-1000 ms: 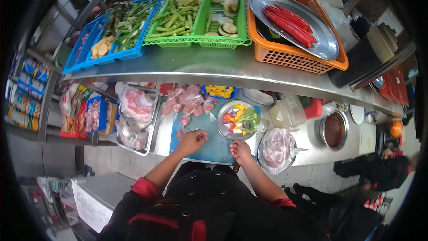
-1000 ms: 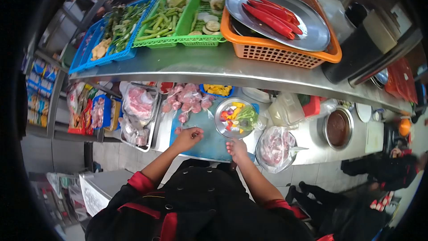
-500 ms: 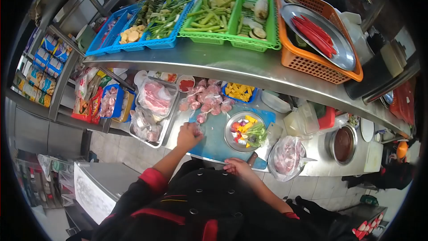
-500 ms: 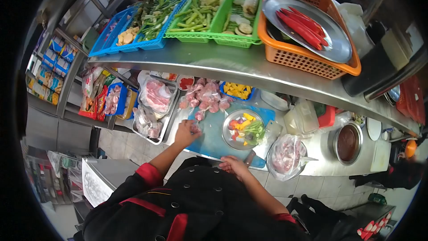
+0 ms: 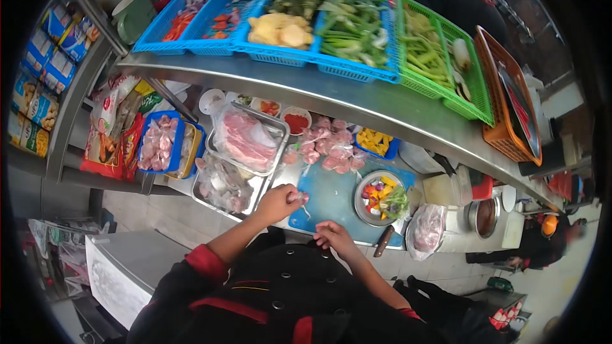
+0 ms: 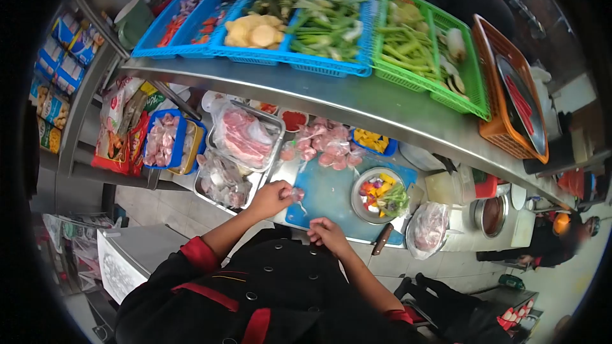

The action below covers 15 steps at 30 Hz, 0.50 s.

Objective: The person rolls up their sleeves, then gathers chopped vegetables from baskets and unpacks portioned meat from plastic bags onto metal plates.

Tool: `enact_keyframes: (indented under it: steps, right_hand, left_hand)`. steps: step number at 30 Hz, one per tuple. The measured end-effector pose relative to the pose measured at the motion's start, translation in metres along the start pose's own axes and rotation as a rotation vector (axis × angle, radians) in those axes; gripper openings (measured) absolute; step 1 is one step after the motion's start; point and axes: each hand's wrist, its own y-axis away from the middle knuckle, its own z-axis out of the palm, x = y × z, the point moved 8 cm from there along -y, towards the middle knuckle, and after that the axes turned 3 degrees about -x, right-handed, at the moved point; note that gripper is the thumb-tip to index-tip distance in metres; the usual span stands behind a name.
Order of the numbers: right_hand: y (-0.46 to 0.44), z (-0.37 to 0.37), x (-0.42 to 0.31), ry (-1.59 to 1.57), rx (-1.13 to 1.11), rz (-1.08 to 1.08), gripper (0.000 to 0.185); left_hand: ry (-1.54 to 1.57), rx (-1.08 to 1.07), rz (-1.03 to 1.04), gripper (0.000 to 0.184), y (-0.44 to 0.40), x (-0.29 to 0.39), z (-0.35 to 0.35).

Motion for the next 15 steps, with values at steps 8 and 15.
enact_keyframes:
  steps: [8, 15]
  right_hand:
    - [-0.044, 0.039, -0.114, 0.237, 0.159, -0.295, 0.023]
    - [-0.076, 0.058, -0.180, 0.751, 0.284, -0.461, 0.022]
  left_hand:
    - [0.121, -0.013, 0.241, 0.046, 0.009, 0.000, -0.044]
    - [0.157, -0.048, 0.123, 0.033, 0.046, -0.029, -0.091]
